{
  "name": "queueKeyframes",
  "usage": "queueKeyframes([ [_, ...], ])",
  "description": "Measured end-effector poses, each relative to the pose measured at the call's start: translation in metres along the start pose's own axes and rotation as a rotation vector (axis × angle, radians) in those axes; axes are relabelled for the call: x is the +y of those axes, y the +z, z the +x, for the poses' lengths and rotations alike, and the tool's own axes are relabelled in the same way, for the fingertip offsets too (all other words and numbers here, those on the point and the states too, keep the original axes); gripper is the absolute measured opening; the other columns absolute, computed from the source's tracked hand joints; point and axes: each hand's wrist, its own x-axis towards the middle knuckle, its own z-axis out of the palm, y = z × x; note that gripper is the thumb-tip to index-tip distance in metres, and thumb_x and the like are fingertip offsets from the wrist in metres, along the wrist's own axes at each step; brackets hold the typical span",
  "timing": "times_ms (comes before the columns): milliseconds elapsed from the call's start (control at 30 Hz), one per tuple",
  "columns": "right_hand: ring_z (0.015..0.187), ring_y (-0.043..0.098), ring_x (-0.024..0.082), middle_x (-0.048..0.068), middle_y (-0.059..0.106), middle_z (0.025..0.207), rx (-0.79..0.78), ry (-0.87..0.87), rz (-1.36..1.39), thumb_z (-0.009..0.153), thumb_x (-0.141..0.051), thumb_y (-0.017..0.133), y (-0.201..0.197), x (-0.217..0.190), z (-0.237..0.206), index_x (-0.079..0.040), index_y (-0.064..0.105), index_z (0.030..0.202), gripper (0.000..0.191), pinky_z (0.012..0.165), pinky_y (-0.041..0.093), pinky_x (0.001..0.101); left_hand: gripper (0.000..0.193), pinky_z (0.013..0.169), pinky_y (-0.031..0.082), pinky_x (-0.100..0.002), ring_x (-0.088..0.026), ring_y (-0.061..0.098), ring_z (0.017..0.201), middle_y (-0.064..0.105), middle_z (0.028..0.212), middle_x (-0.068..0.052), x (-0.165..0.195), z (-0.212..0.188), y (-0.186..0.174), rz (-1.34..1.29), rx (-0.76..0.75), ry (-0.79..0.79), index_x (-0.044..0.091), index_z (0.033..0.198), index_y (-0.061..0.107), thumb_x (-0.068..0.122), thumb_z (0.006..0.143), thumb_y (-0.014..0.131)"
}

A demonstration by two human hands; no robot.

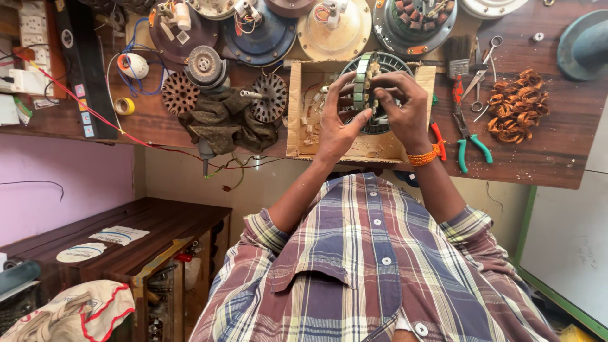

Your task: The person works on a fan motor at a cluttered workbench. They use pliers to cut and pull out old copper windings from the stator, fit a green ring component onto the rotor shaft by hand, press the parts together, and then file the rotor surface with a flat file.

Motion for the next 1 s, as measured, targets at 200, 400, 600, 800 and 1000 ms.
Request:
queueKeyframes([
  [200, 0.107, 0.066, 0.013, 0.009, 0.069, 0.116, 0.093, 0.123, 0.313, 0.11, -0.004, 0.059, -0.012, 0.017, -0.008, 0.006, 0.065, 0.121, 0.016, 0.098, 0.055, 0.0293, 0.082, 0.1, 0.057, -0.04, -0.024, 0.061, 0.117, 0.058, 0.13, -0.011, 0.019, 0.001, 0.017, 0.603, -0.031, 0.318, 0.015, 0.153, 0.042, 0.008, 0.085, 0.086],
  [400, 0.12, 0.067, 0.021, 0.014, 0.066, 0.128, 0.076, 0.234, 0.627, 0.106, -0.008, 0.053, -0.03, 0.014, -0.031, 0.005, 0.059, 0.132, 0.029, 0.111, 0.054, 0.0369, 0.077, 0.091, 0.062, -0.033, -0.017, 0.074, 0.103, 0.068, 0.13, -0.01, 0.016, -0.003, 0.002, 0.178, -0.135, 0.012, 0.018, 0.157, 0.034, 0.015, 0.093, 0.078],
  [600, 0.123, 0.065, 0.022, 0.015, 0.066, 0.128, 0.075, 0.208, 0.513, 0.11, -0.004, 0.057, -0.022, 0.01, -0.024, 0.006, 0.06, 0.132, 0.024, 0.115, 0.054, 0.0392, 0.052, 0.097, 0.063, -0.033, -0.021, 0.072, 0.115, 0.07, 0.128, -0.01, -0.004, -0.009, -0.012, 0.12, -0.123, 0.156, 0.014, 0.146, 0.054, 0.011, 0.099, 0.077],
  [800, 0.113, 0.068, 0.017, 0.01, 0.069, 0.122, -0.047, 0.16, 0.263, 0.108, -0.005, 0.059, -0.015, -0.01, -0.015, 0.004, 0.063, 0.123, 0.017, 0.104, 0.059, 0.034, 0.05, 0.089, 0.063, -0.031, -0.017, 0.074, 0.105, 0.064, 0.131, -0.008, -0.008, -0.005, -0.02, 0.077, 0.017, 0.028, 0.011, 0.144, 0.057, 0.014, 0.098, 0.077],
  [1000, 0.091, 0.062, 0.007, 0.003, 0.068, 0.107, 0.015, 0.103, -0.053, 0.106, -0.009, 0.075, 0.003, -0.019, -0.001, 0.001, 0.07, 0.113, 0.013, 0.076, 0.049, 0.0229, 0.066, 0.095, 0.06, -0.032, -0.017, 0.07, 0.116, 0.059, 0.142, -0.009, 0.002, 0.003, -0.03, 0.037, -0.05, 0.047, 0.014, 0.155, 0.047, 0.014, 0.097, 0.078],
])
